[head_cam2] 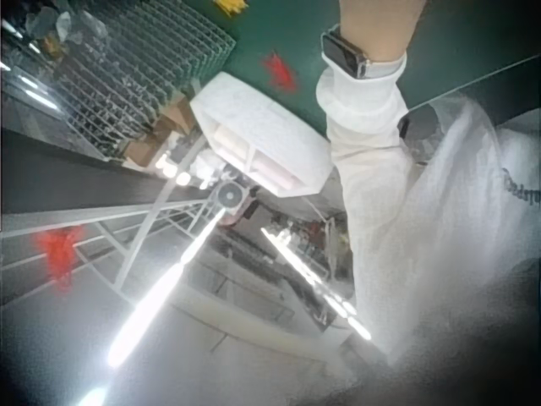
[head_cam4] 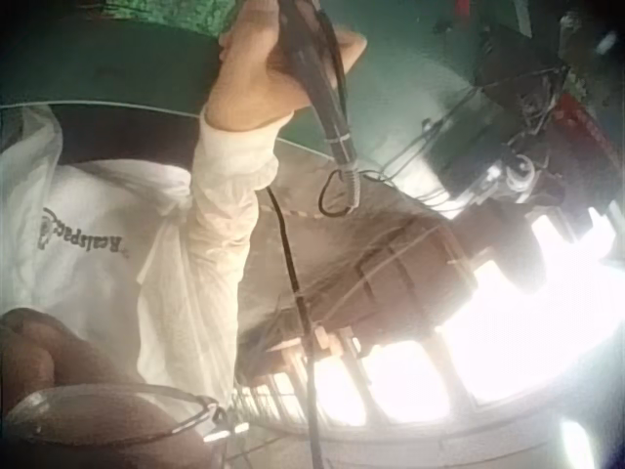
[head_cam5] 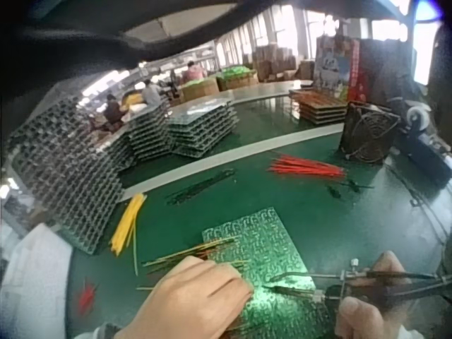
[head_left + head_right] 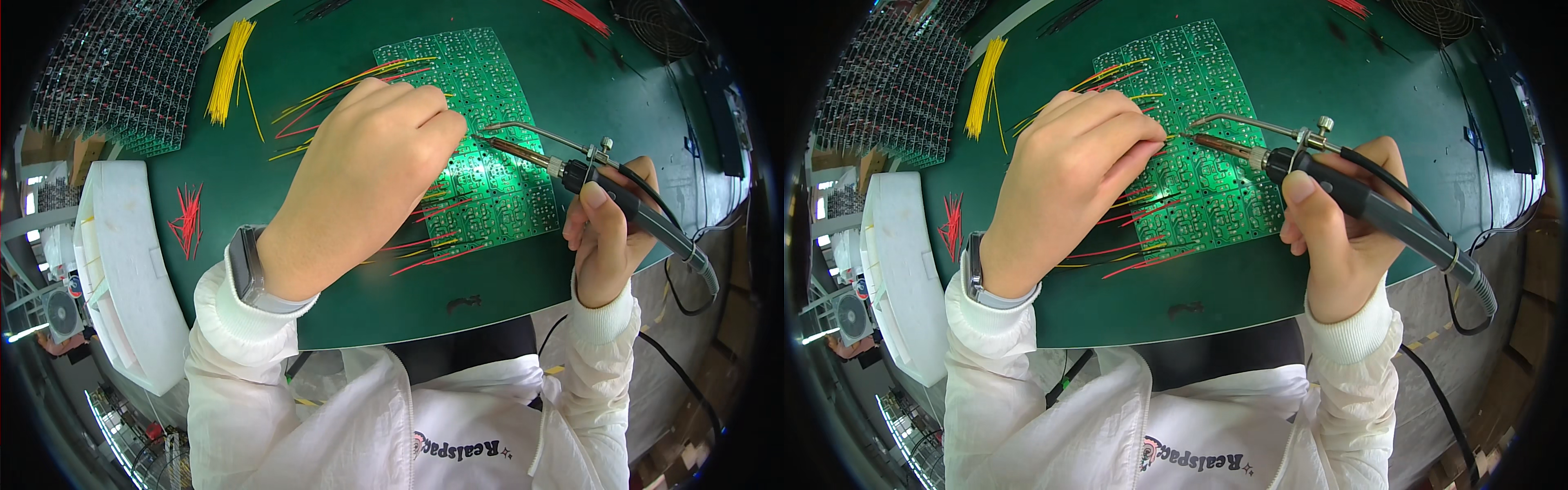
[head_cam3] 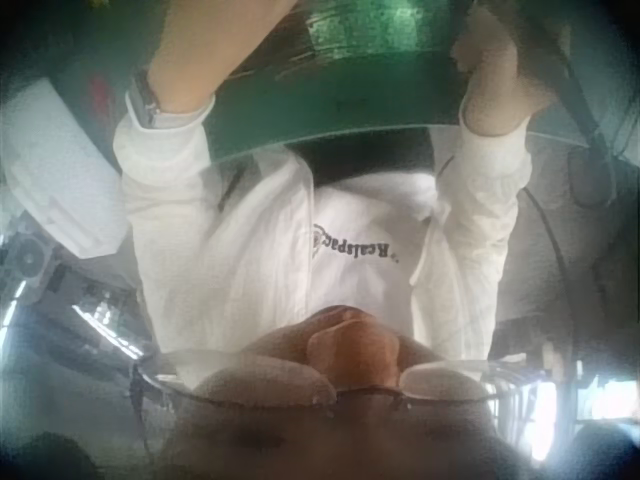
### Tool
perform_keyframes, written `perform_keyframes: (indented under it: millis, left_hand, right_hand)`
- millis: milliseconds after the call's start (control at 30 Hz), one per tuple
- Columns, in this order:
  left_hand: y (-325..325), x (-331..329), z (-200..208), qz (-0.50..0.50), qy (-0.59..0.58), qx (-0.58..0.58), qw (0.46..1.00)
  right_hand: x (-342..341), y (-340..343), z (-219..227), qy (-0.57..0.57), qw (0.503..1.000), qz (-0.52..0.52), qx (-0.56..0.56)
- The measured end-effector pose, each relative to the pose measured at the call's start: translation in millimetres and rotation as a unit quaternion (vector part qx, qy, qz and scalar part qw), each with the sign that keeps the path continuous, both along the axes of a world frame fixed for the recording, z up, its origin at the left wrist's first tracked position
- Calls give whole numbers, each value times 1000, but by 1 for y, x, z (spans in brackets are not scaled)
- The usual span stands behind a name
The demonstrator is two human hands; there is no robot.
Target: The person solders wires to a circuit board panel using a soldering iron, picking up wires by hand and attaching them to the board.
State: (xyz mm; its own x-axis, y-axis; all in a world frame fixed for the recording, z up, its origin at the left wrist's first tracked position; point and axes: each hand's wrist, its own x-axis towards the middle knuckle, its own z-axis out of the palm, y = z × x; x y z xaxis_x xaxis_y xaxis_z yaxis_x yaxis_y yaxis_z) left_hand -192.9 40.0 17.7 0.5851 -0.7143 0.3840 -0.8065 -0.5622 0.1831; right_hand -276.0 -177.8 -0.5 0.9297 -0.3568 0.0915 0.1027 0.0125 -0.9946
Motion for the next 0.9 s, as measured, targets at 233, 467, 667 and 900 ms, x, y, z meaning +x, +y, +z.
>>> perform_keyframes:
  millis: [233,467,667,900]
  left_hand:
    - [0,0,-1,-5,-2,-3,1000]
    - [0,0,-1,-4,-1,-4,1000]
    - [0,-1,0,-5,-5,-4,1000]
    - [0,0,0,-8,-13,3,1000]
  right_hand:
    - [0,0,1,7,1000,5,1]
    - [-1,2,2,16,1000,6,-7]
    - [-1,2,2,19,1000,2,-8]
    - [-1,1,0,9,1000,6,-18]
